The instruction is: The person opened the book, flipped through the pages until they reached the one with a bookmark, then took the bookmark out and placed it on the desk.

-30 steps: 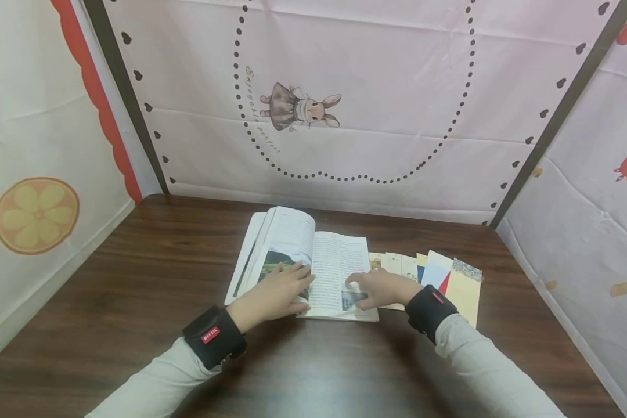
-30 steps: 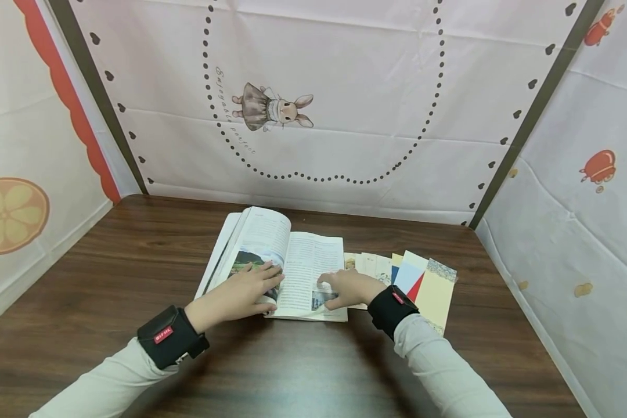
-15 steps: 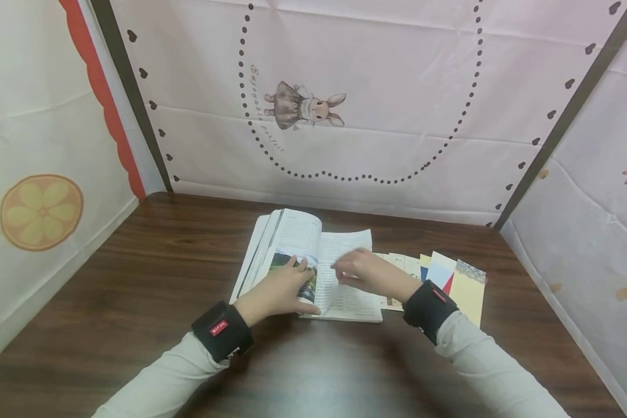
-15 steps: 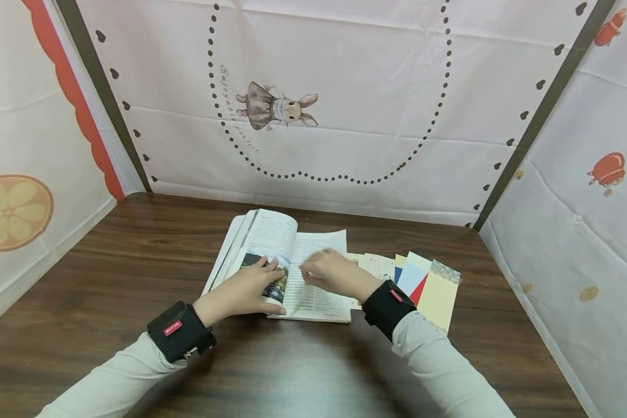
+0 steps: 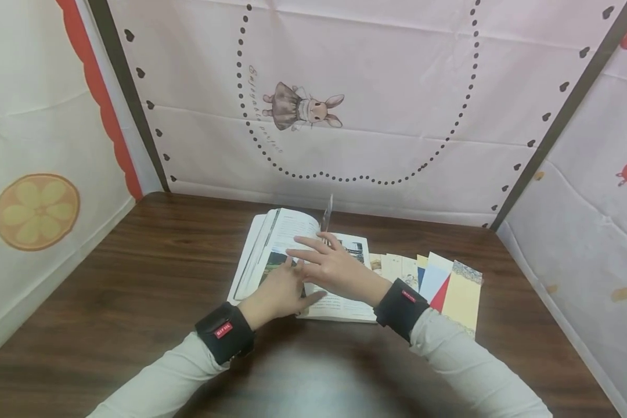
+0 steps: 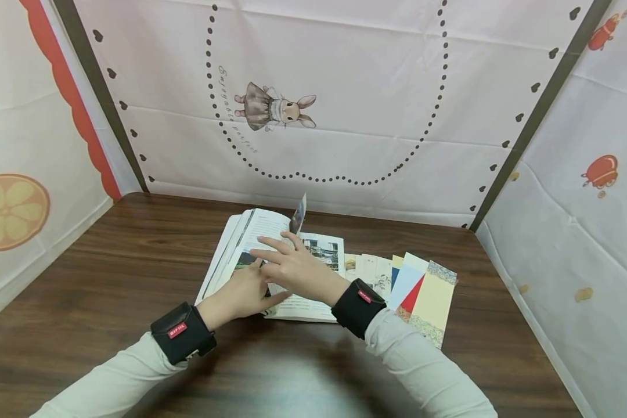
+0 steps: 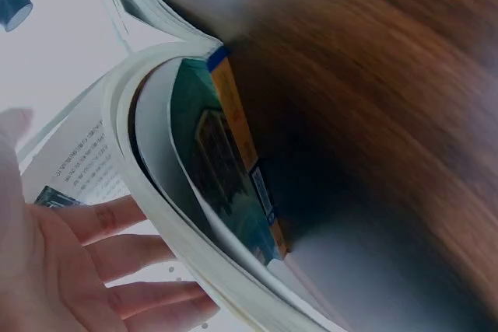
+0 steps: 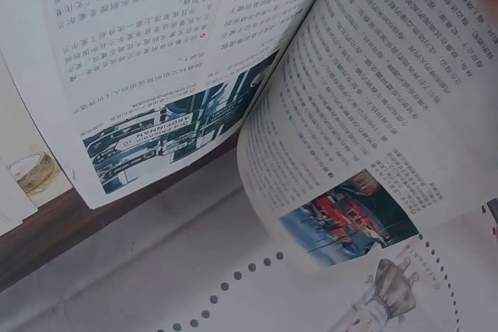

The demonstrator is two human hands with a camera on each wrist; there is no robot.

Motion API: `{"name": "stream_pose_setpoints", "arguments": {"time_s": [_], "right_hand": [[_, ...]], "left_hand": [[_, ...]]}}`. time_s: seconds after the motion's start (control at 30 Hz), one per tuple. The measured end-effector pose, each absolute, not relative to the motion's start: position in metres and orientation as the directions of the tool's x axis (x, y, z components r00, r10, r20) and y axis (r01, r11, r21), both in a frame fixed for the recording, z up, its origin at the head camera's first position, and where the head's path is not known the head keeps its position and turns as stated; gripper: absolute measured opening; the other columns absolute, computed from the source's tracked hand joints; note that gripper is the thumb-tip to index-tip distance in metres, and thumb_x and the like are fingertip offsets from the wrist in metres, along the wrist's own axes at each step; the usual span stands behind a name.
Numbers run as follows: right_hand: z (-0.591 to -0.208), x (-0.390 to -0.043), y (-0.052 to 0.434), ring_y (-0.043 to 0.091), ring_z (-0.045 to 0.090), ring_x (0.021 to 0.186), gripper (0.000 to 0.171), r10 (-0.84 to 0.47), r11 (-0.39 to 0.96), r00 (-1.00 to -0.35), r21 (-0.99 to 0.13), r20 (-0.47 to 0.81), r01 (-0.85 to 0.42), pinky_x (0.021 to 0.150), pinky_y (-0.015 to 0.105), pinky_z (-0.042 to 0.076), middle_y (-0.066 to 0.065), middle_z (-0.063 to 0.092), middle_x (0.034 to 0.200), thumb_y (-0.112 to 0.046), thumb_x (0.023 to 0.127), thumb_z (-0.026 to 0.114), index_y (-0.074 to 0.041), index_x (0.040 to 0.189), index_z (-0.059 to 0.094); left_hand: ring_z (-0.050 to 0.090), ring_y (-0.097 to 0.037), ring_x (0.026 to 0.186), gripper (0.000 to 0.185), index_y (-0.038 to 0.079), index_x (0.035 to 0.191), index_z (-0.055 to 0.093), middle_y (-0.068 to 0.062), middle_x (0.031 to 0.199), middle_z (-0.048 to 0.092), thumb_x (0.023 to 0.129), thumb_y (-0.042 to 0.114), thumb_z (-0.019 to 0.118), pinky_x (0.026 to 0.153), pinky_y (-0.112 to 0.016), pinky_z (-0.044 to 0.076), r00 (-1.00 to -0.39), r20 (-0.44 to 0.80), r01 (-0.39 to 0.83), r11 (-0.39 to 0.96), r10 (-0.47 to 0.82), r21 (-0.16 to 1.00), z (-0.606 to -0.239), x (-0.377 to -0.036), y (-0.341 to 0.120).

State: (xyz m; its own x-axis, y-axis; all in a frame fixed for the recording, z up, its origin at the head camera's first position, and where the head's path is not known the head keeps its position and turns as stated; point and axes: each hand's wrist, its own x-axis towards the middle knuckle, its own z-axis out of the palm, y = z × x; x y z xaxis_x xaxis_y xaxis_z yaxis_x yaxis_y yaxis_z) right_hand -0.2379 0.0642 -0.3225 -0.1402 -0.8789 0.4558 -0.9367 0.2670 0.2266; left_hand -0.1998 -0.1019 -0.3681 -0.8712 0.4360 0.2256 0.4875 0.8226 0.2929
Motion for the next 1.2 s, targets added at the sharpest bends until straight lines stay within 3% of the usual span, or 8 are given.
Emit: {"name": "stream_pose_setpoints", "arguments": {"time_s": [0.13, 0.23, 0.33, 0.43, 0.53, 0.8, 1.03, 1.2], "right_hand": [[-0.323, -0.241, 0.074, 0.025, 0.048, 0.129, 0.042, -0.851, 0.302, -0.169, 0.200, 0.497, -0.932, 0.105, 0.047, 0.039, 0.007, 0.056, 0.135, -0.016, 0.077, 0.077, -0.014, 0.116, 0.061], [-0.326, -0.246, 0.090, 0.027, 0.051, 0.125, 0.044, -0.819, 0.429, -0.355, 0.072, 0.450, -0.900, 0.103, 0.047, 0.041, 0.010, 0.057, 0.133, -0.016, 0.081, 0.073, -0.009, 0.122, 0.058], [-0.333, -0.251, 0.107, 0.031, 0.048, 0.129, 0.057, -0.785, 0.598, -0.600, -0.070, 0.155, -0.799, 0.104, 0.051, 0.039, 0.014, 0.052, 0.138, -0.029, 0.085, 0.069, -0.003, 0.132, 0.051], [-0.347, -0.255, 0.118, 0.033, 0.039, 0.135, 0.085, -0.677, 0.734, -0.706, -0.121, -0.209, -0.668, 0.107, 0.053, 0.035, 0.017, 0.038, 0.149, -0.049, 0.080, 0.069, -0.001, 0.142, 0.037], [-0.359, -0.255, 0.123, 0.033, 0.031, 0.140, 0.105, -0.588, 0.794, -0.705, -0.119, -0.395, -0.596, 0.110, 0.053, 0.031, 0.017, 0.025, 0.155, -0.060, 0.072, 0.071, -0.001, 0.147, 0.027], [-0.369, -0.257, 0.128, 0.032, 0.039, 0.136, 0.102, -0.592, 0.774, -0.703, -0.035, -0.394, -0.632, 0.113, 0.054, 0.023, 0.018, 0.037, 0.148, -0.058, 0.069, 0.074, 0.000, 0.143, 0.035], [-0.371, -0.256, 0.133, 0.032, 0.033, 0.139, 0.100, -0.584, 0.782, -0.691, -0.067, -0.425, -0.619, 0.112, 0.046, 0.031, 0.018, 0.029, 0.153, -0.060, 0.075, 0.067, -0.001, 0.146, 0.029], [-0.373, -0.254, 0.126, 0.037, 0.036, 0.137, 0.101, -0.602, 0.774, -0.702, -0.063, -0.381, -0.630, 0.111, 0.047, 0.033, 0.022, 0.032, 0.150, -0.065, 0.075, 0.064, 0.002, 0.144, 0.032]], "left_hand": [[0.067, -0.040, 0.091, 0.038, -0.010, 0.108, 0.062, -0.019, 0.075, 0.069, 0.089, 0.022, 0.056, 0.101, -0.055, 0.041, -0.909, 0.204, 0.413, 0.855, 0.364, 0.313, -0.367, -0.201, -0.100], [0.054, -0.046, 0.116, 0.044, -0.013, 0.112, 0.060, -0.028, 0.102, 0.067, 0.094, 0.027, 0.050, 0.092, -0.053, 0.048, -0.941, 0.166, 0.333, 0.887, 0.293, 0.320, -0.364, -0.202, -0.100], [0.059, -0.041, 0.113, 0.047, -0.009, 0.098, 0.066, -0.027, 0.108, 0.066, 0.098, 0.031, 0.043, 0.085, -0.048, 0.053, -0.964, 0.145, 0.262, 0.895, 0.224, 0.361, -0.363, -0.204, -0.105], [0.068, -0.026, 0.075, 0.049, -0.008, 0.096, 0.066, -0.018, 0.082, 0.069, 0.099, 0.034, 0.041, 0.060, -0.033, 0.054, -0.976, 0.142, 0.213, 0.851, 0.164, 0.479, -0.362, -0.205, -0.110], [0.061, -0.018, 0.058, 0.043, -0.009, 0.108, 0.062, -0.013, 0.075, 0.067, 0.097, 0.030, 0.047, 0.052, -0.028, 0.049, -0.977, 0.182, 0.199, 0.784, 0.112, 0.588, -0.361, -0.205, -0.113], [0.058, -0.041, 0.112, 0.067, -0.001, 0.142, 0.034, -0.030, 0.124, 0.056, 0.081, -0.002, 0.062, 0.093, -0.050, 0.048, -0.944, 0.330, 0.221, 0.758, 0.007, 0.614, -0.358, -0.201, -0.119], [0.035, -0.047, 0.132, 0.082, 0.014, 0.146, 0.029, -0.029, 0.125, 0.052, 0.075, -0.012, 0.061, 0.107, -0.061, 0.030, -0.900, 0.422, 0.300, 0.860, 0.112, 0.413, -0.365, -0.194, -0.125], [-0.001, -0.052, 0.141, 0.088, 0.024, 0.146, 0.031, -0.027, 0.152, 0.014, 0.073, -0.014, 0.059, 0.101, -0.078, 0.003, -0.913, 0.382, 0.251, 0.936, 0.145, 0.246, -0.363, -0.194, -0.127]]}}
